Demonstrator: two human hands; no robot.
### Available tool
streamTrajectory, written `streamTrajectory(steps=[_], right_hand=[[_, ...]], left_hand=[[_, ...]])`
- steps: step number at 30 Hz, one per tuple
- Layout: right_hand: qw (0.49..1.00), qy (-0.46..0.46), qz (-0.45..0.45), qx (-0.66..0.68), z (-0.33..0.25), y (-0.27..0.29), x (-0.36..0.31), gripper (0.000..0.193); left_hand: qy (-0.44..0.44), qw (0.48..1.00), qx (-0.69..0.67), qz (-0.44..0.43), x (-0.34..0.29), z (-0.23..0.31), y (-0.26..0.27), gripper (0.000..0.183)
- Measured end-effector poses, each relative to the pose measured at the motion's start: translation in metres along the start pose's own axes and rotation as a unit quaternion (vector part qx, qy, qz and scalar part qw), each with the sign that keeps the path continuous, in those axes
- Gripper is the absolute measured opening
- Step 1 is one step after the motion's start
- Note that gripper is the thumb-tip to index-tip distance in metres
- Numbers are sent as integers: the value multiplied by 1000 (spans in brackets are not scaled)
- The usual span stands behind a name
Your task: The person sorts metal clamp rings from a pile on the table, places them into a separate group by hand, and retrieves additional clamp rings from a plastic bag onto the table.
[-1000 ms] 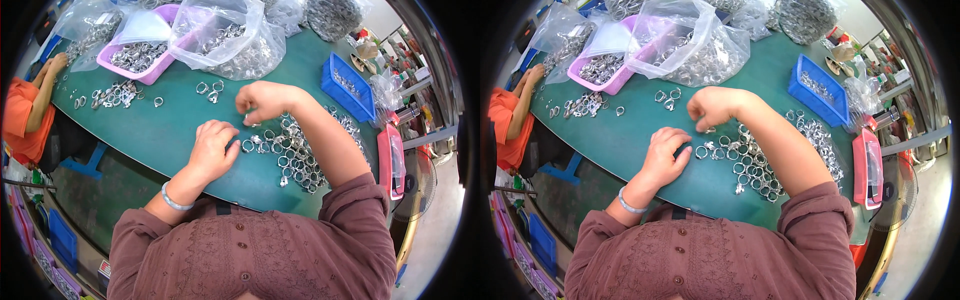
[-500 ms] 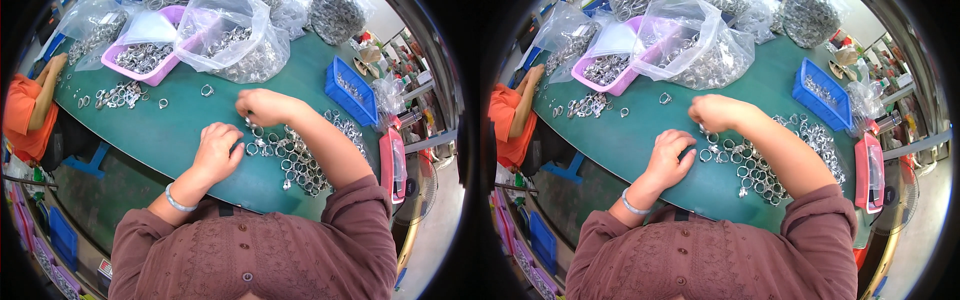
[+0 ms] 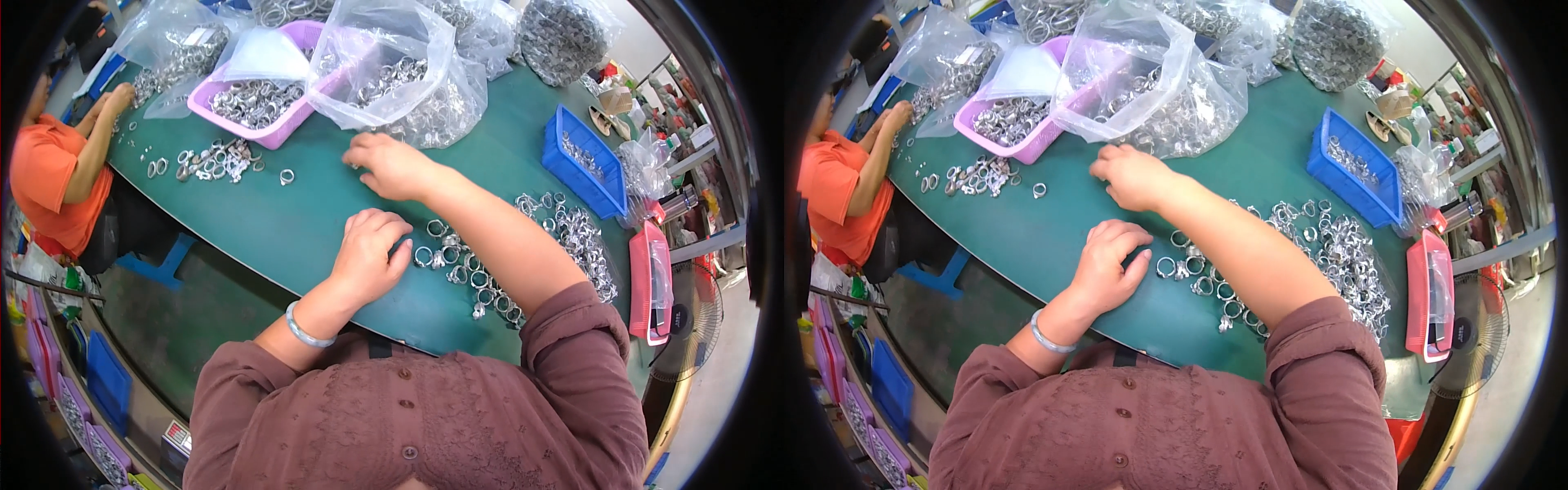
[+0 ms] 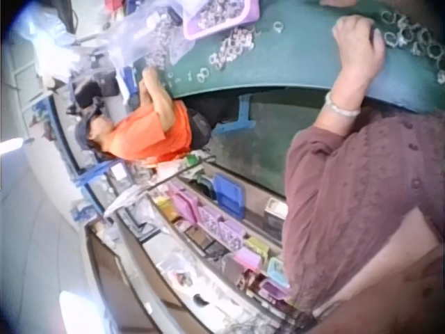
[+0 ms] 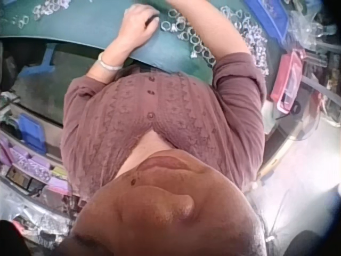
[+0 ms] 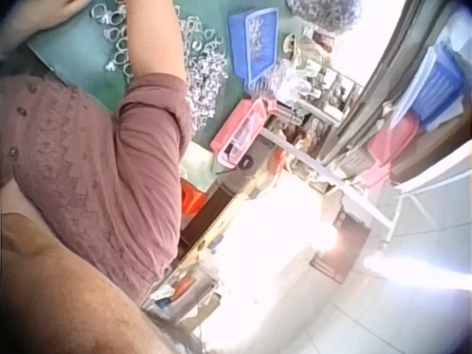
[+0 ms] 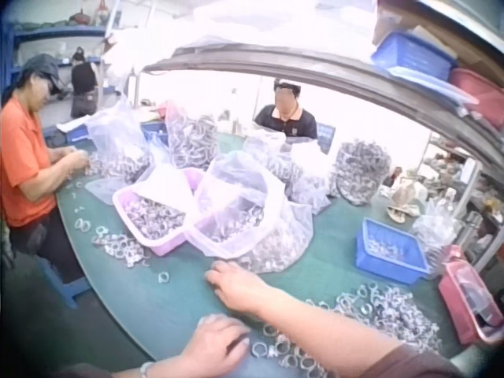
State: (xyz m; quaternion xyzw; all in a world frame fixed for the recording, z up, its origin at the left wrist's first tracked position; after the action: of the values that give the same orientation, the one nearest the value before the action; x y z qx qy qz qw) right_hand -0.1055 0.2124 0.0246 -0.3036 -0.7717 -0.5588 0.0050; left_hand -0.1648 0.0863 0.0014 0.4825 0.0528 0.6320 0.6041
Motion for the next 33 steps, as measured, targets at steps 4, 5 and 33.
streamTrajectory(steps=[4,5,33], right_hand=[[999,-22,-29,-17,12,-6,-14,15],[1000,-15,-16,-7,15,-4,-16,15],[887,-251,39,385,35,71,-96,14]], left_hand=[[-51,989,41,135,27,-4,32,19],[-65,982,68,162,45,-10,45,18],[158,977,14,-145,191,-85,69,13]])
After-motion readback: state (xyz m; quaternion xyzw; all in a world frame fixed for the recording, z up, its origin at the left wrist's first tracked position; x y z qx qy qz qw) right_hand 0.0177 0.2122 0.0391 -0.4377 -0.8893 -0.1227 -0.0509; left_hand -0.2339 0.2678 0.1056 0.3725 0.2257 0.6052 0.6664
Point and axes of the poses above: each hand's wrist, its own x-axis towards the middle knuckle, its own y-axis out of the back of the hand, z = x × y, the point moved 4 cm from there along x, towards the middle knuckle, and after that the axes turned 8 degrees about x, right-handed, at the moved point
